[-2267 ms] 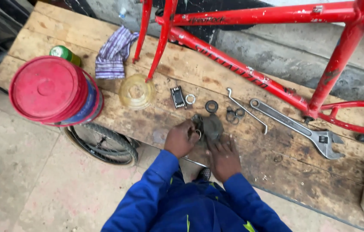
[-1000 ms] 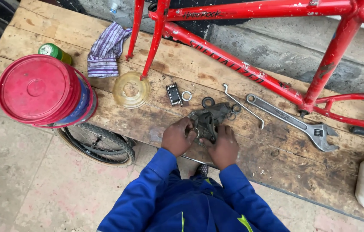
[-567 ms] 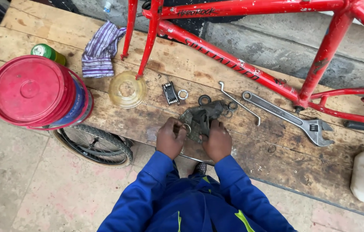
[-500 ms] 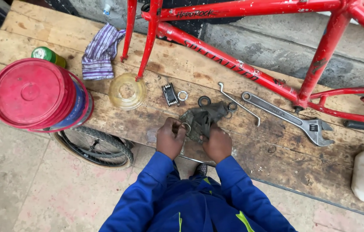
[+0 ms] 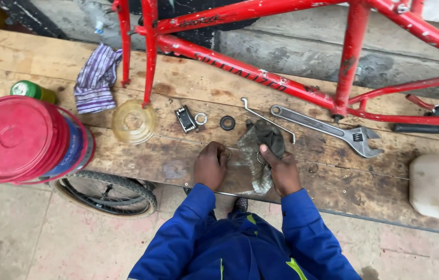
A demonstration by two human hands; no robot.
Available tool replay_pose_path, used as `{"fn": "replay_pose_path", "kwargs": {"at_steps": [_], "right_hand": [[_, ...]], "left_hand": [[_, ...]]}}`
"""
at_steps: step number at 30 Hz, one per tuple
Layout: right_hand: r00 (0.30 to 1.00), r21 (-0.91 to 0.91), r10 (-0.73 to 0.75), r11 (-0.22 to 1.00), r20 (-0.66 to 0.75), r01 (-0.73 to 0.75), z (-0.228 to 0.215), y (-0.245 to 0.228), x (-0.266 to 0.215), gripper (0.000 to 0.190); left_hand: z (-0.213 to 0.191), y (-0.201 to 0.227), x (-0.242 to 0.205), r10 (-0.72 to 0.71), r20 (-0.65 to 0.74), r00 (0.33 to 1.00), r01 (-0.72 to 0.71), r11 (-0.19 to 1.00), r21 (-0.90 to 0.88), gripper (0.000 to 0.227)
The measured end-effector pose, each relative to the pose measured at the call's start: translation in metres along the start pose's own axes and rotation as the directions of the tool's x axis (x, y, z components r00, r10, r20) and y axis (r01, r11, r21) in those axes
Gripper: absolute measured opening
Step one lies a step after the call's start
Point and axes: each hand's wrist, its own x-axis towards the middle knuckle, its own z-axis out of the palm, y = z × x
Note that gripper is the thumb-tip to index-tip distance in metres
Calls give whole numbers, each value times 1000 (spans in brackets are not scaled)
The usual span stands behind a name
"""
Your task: Cleaning grease and dirt from bicycle headset components using a rag and cleaning fluid on a workbench.
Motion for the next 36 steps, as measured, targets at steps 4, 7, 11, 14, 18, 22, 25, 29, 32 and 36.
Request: {"fn": "replay_pose_path", "kwargs": {"at_steps": [4, 7, 11, 14, 18, 22, 25, 29, 32, 36], "right_hand": [[989, -53, 37, 998, 146, -29, -16, -5, -14, 41], [985, 35, 22, 999, 173, -28, -19, -15, -20, 34], [959, 77, -29, 997, 281, 7, -9, -32, -33, 25], [952, -67, -102, 990, 290, 127, -3, -32, -28, 29], [981, -165, -154, 971, 122, 173, 10, -47, -25, 44], [972, -318, -236, 920, 17, 229, 28, -27, -22, 19], [942, -307, -337, 898, -15, 316, 50, -47, -41, 6], [870, -180, -472, 852, 139, 491, 43, -45, -52, 25], [851, -33, -498, 860, 168, 510, 33, -55, -45, 25], [856, -71, -499, 857, 134, 510, 5, -36, -29, 12]], "left_hand": [[-6, 17, -14, 105, -34, 994, -95, 971, 218, 23], [-9, 41, -24, 82, -82, 993, -73, 992, 103, 33], [11, 41, -20, -31, 126, 992, 117, 634, -764, 37], [10, 30, -9, -65, 160, 985, 173, 368, -914, 13], [-20, 53, -3, 49, 302, 952, 284, 225, -932, 40], [-31, 40, 5, 263, 261, 929, 151, 373, -915, 39], [-57, 47, 14, 342, 255, 905, 46, 516, -855, 36], [-86, 70, 7, 242, 183, 953, -30, 676, -737, 31], [-74, 81, 11, 145, 71, 987, -40, 649, -760, 24], [-53, 108, -3, 19, -29, 999, -34, 553, -832, 13]]}}
